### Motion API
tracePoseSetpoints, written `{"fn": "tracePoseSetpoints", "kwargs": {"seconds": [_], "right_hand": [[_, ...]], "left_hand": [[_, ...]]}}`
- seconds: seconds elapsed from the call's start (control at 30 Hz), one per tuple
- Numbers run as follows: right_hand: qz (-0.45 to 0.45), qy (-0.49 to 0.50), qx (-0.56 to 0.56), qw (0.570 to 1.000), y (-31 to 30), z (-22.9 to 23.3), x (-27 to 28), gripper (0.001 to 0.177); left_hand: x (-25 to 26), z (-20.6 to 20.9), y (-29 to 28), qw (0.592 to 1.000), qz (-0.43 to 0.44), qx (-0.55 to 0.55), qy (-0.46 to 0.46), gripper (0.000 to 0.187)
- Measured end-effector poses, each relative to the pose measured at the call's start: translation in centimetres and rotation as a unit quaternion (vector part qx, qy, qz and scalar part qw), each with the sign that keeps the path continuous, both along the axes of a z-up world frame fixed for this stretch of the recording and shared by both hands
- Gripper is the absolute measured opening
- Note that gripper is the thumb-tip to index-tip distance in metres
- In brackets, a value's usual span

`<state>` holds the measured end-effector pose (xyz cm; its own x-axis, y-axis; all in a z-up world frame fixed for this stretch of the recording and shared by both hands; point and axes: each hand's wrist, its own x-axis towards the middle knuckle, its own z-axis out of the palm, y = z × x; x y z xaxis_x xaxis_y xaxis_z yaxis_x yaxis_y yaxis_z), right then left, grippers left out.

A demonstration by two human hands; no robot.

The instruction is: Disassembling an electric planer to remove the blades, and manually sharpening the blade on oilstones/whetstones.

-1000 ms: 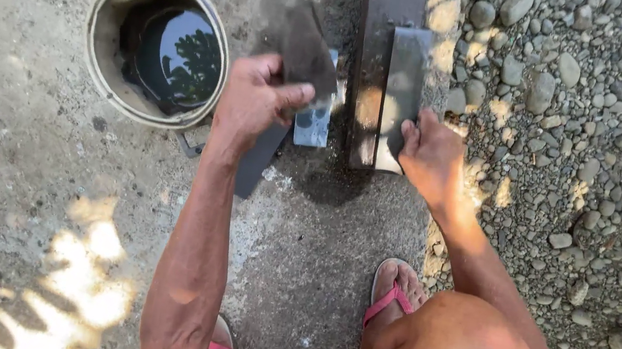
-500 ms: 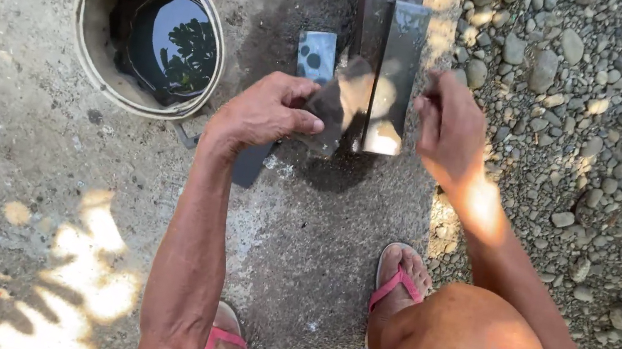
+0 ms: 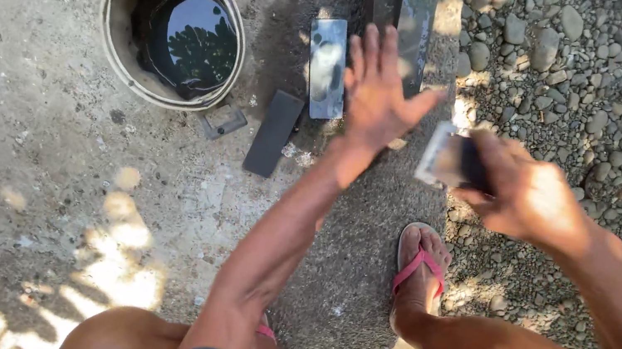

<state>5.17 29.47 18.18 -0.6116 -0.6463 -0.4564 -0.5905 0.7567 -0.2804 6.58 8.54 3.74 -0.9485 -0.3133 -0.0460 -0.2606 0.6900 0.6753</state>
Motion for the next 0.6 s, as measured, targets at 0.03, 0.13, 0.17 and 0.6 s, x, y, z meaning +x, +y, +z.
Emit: {"fn": "tracePoseSetpoints", "kwargs": {"seconds": [0.03, 0.13, 0.17, 0.6], "right_hand": [[-0.006, 0.000, 0.000, 1.000, 1.1, 1.2, 0.7, 0.082], [-0.221, -0.074, 0.060, 0.971, 4.5, 5.1, 2.7, 0.095], [-0.284, -0.075, 0.038, 0.955, 5.5, 6.4, 3.7, 0.087], [-0.200, 0.035, -0.056, 0.978, 3.6, 4.6, 0.4, 0.066]], "left_hand": [[0.3, -1.1, 1.0, 1.000, -0.006, 0.000, 0.000, 0.123], [0.5, -4.0, 3.5, 1.000, 0.012, 0.008, 0.012, 0.117], [0.8, -4.6, 3.8, 0.999, 0.033, 0.014, 0.017, 0.113], [0.9, -6.2, 4.9, 0.993, 0.099, 0.029, 0.058, 0.103]]}}
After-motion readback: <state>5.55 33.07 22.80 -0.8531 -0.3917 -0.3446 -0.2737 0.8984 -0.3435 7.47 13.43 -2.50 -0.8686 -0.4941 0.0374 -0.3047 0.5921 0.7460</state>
